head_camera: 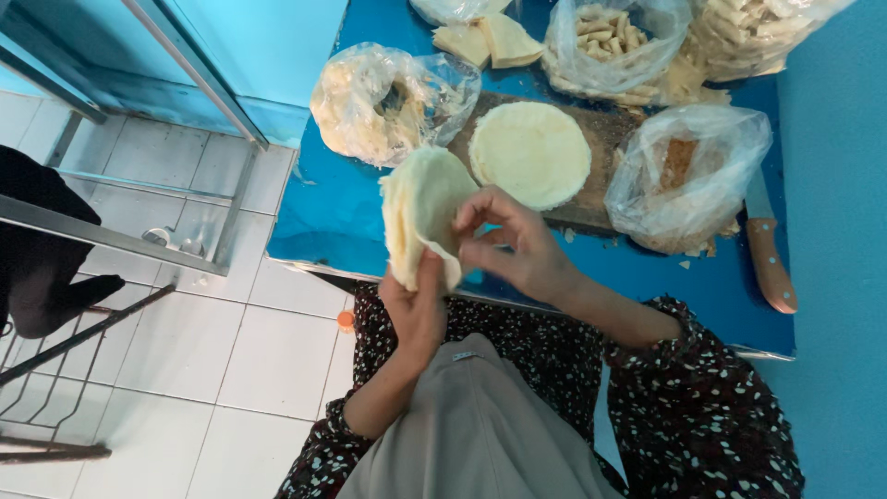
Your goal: The person sits at a blue table and peels thin translucent layers off round dough discs by hand, stacking the separated sheets and setting pieces aside. They then use a knife to cut a dough disc on a wooden board and continue peeling and arranging the dough pieces among plastic bags of dough products.
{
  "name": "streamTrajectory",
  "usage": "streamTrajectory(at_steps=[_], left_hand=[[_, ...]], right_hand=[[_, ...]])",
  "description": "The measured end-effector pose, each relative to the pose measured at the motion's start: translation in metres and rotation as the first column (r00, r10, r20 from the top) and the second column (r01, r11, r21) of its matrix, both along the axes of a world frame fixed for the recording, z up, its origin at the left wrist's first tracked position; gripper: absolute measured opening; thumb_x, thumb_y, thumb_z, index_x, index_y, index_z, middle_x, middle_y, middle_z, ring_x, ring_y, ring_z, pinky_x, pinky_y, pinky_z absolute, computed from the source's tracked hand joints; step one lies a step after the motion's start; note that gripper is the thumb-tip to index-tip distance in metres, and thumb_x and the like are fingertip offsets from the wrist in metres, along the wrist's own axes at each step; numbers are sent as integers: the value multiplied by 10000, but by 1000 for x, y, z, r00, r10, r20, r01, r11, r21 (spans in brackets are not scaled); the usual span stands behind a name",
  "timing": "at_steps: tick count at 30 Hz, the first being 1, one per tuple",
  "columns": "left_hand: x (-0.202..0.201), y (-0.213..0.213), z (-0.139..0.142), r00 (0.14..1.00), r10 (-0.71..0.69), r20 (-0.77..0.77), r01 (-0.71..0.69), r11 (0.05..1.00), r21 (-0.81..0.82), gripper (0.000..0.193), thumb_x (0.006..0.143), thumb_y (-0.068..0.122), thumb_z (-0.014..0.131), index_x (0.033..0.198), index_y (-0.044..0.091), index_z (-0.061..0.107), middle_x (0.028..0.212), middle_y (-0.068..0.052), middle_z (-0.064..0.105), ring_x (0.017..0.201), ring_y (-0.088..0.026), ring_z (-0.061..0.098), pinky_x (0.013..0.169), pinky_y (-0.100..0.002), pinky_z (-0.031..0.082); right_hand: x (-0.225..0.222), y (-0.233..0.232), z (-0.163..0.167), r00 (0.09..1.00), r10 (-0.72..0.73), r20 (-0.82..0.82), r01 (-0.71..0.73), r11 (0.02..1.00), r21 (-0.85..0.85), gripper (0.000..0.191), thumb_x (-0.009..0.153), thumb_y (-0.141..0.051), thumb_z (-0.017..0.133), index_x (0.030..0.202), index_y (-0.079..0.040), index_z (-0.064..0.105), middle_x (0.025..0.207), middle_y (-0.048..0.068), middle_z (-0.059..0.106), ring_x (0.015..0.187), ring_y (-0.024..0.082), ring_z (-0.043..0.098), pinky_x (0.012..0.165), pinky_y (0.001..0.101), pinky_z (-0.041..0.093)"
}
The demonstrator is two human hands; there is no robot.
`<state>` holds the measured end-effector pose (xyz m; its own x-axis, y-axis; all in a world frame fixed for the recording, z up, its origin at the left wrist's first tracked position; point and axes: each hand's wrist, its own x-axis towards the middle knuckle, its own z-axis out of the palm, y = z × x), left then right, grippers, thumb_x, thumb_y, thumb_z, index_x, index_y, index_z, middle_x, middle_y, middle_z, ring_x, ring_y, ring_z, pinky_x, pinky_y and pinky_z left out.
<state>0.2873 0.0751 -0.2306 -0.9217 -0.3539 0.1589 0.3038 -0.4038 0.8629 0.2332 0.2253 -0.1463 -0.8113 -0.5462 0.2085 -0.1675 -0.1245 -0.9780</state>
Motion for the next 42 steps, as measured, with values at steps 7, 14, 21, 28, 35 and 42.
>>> streamTrajectory(at_steps=[7,14,21,28,35,42], left_hand=[[8,-4,13,944,63,-323,-218,854,-472,290,1045,68,669,1310,-38,618,1397,-109,609,1223,-191,659,1033,-302,532],[-6,-14,-5,992,-126,-26,125,889,440,291,1025,105,615,1277,-28,676,1230,-145,720,1068,-214,709,941,-357,567],[4,-8,3,914,49,-402,-256,839,-480,259,1054,75,687,1281,-46,656,1380,-184,642,1275,-230,662,1098,-353,538],[0,-11,-26,974,-45,-220,55,998,42,387,1071,96,646,1401,-101,605,1383,-213,645,1235,-254,643,1063,-378,519],[-5,-25,-22,912,-272,-308,343,916,207,616,983,199,802,1452,-101,537,1428,-164,636,1329,-261,625,1187,-411,483],[9,-52,31,934,-320,-160,293,941,-167,755,779,227,899,1395,-31,548,1327,-87,642,1205,-170,623,1046,-322,518]], right_hand=[[4,1,-1,906,-73,-417,175,962,211,248,897,-111,827,1004,-58,609,1076,-3,581,995,98,656,844,277,584],[-10,5,-20,960,-40,277,112,962,-250,169,986,-24,738,1037,-29,577,1096,40,597,1057,130,586,960,300,491],[1,3,-4,996,-58,-71,55,998,-37,442,828,-51,807,1161,-70,518,1156,-5,569,1087,103,615,947,301,548],[-5,3,-16,978,-170,-119,157,981,-117,158,1057,26,719,997,-25,582,1068,24,594,1050,99,595,979,289,526],[-9,7,-24,946,-219,238,274,934,-230,100,989,5,687,990,-58,609,1012,29,682,944,98,668,844,279,584],[9,3,-31,936,-210,-283,228,973,33,173,948,24,755,982,-44,599,1051,53,709,967,79,675,849,255,600]])
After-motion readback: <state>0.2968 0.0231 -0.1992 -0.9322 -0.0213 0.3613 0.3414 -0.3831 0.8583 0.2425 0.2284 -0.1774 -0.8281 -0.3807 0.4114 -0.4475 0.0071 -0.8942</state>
